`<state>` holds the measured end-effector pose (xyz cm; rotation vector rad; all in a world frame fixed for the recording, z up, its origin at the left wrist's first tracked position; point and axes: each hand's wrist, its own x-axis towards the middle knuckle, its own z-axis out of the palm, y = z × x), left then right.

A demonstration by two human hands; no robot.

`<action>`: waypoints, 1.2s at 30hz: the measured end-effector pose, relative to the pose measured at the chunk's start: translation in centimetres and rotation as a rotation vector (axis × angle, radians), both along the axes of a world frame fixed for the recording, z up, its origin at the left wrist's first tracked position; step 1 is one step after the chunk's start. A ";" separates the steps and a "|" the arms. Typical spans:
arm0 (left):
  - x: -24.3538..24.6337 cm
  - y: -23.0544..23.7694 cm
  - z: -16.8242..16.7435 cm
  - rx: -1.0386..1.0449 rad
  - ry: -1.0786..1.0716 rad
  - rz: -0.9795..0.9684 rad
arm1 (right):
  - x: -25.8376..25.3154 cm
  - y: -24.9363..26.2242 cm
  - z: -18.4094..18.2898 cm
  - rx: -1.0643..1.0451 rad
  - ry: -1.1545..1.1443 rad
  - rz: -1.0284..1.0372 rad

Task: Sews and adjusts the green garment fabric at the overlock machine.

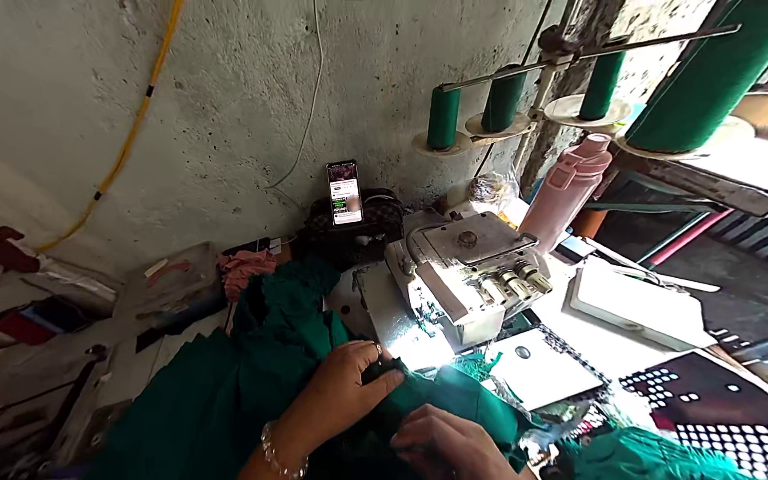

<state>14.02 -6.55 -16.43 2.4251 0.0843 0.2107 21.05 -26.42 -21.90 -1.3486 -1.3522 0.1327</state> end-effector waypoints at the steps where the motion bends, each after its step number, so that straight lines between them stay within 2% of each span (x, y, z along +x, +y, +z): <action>1: 0.0 -0.2 -0.1 -0.030 -0.015 0.031 | -0.1 0.1 0.1 0.033 -0.052 -0.011; 5: 0.2 -1.1 -0.9 -0.088 -0.096 0.104 | 0.6 0.5 0.4 0.150 -0.104 -0.123; 8: 0.2 -1.5 -1.0 0.000 -0.184 0.086 | 2.3 1.0 0.2 0.200 -0.044 -0.256; 11: 0.3 -1.7 -1.0 0.080 -0.240 0.050 | 3.1 1.3 -0.1 0.216 0.024 -0.277; 15: -0.3 -1.8 -0.1 0.181 -0.202 -0.044 | 3.8 1.8 -0.4 0.243 0.098 -0.295; 17: -0.3 -1.6 -0.2 0.253 -0.221 -0.008 | 3.8 1.4 -0.6 0.190 0.135 -0.298; 22: -0.9 -0.2 0.7 0.375 -0.211 0.137 | 2.9 -1.4 -3.4 -0.149 0.056 -0.334; 25: -1.0 -0.5 0.5 0.378 -0.202 0.169 | 3.7 -2.0 -5.0 -0.093 -0.026 -0.453; 29: -1.2 -1.3 0.8 0.322 -0.177 0.173 | 5.5 -1.9 -3.6 -0.055 -0.045 -0.588; 33: -2.4 -1.4 0.8 0.266 -0.139 0.162 | 6.7 -1.1 -3.2 -0.053 0.010 -0.470; 36: -5.2 -0.6 1.1 0.220 -0.061 0.205 | 5.9 -0.9 -2.1 -0.152 0.134 -0.158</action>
